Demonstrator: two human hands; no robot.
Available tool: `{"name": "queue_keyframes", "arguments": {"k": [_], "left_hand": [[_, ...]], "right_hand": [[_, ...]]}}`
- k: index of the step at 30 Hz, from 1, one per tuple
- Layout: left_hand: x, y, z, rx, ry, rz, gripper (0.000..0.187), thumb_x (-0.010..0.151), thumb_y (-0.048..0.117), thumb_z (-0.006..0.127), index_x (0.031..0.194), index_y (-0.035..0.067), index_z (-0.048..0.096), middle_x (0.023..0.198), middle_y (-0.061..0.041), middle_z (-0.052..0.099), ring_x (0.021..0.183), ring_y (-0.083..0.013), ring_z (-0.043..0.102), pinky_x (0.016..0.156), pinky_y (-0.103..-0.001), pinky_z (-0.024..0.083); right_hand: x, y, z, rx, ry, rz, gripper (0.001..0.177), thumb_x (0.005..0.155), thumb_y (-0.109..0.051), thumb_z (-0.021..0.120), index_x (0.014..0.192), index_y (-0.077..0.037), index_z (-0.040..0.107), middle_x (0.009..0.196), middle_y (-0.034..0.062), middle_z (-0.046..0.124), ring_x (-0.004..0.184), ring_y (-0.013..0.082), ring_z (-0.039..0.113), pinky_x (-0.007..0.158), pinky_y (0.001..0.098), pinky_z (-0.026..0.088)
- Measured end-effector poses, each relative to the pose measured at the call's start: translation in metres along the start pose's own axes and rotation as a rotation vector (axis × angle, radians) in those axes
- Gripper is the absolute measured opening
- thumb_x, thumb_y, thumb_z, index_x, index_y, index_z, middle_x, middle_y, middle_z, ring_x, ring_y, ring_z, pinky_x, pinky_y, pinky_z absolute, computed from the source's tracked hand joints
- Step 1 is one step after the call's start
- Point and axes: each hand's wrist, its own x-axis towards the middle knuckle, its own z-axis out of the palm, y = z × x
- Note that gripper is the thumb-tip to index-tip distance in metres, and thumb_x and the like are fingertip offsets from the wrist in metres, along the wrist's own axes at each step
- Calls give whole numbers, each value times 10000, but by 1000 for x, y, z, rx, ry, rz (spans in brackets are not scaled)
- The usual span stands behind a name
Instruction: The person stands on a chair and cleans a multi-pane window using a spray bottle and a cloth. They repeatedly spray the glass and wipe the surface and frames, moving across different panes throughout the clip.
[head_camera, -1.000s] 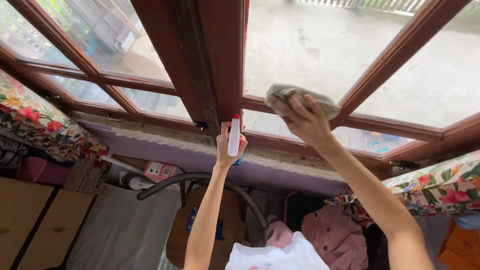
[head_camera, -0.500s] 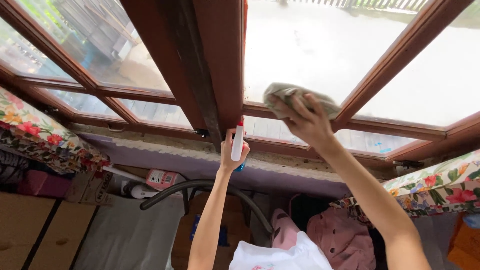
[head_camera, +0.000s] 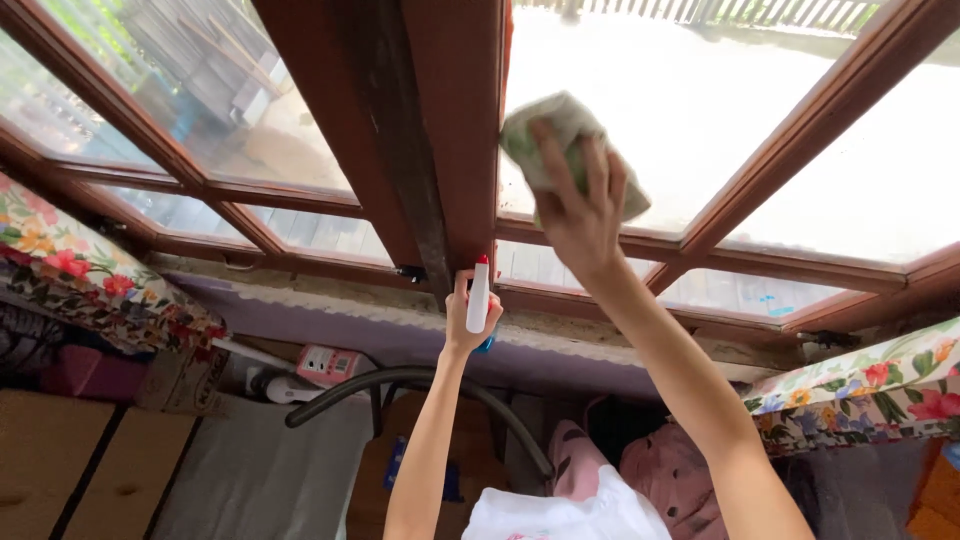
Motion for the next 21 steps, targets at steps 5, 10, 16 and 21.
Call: {"name": "queue_keyframes", "arguments": {"k": [5,10,16,21], "left_hand": [[3,-6,1,-23,7,-26,534,711,14,637,1230,47,516,586,-141,667,531,-299,690,548,-278,506],[1,-5,1,-25,-19,-64,512,731,31,647,1222,46,502,622,-187,685,561,-311,703,540,-327,493],[0,-8,5,0,-1,-50,508,713,37,668,1201,28,529,554,-153,644,496,-303,676,493,-281,470],[1,-6,6,76,19,-97,482,706,52,678,1174,59,563,549,-208,604,530,-395,678,475,-347,473]], "right_hand": [[98,10,-7,94,50,260,235,963,-122,847,1179,-83,765,1330,139,628,1138,418,587,926,512,481],[3,-28,-15,30,52,23,105,933,-13,729,850,-63,689,1318,104,714,1112,510,584,811,557,491],[-40,-52,-55,47,-258,-23,111,926,-34,694,851,-84,759,1348,1,697,1063,307,651,862,492,504],[-71,-18,-90,-257,-428,200,288,1080,-141,538,1023,39,755,1443,-9,580,1292,215,491,1072,364,399]]}}
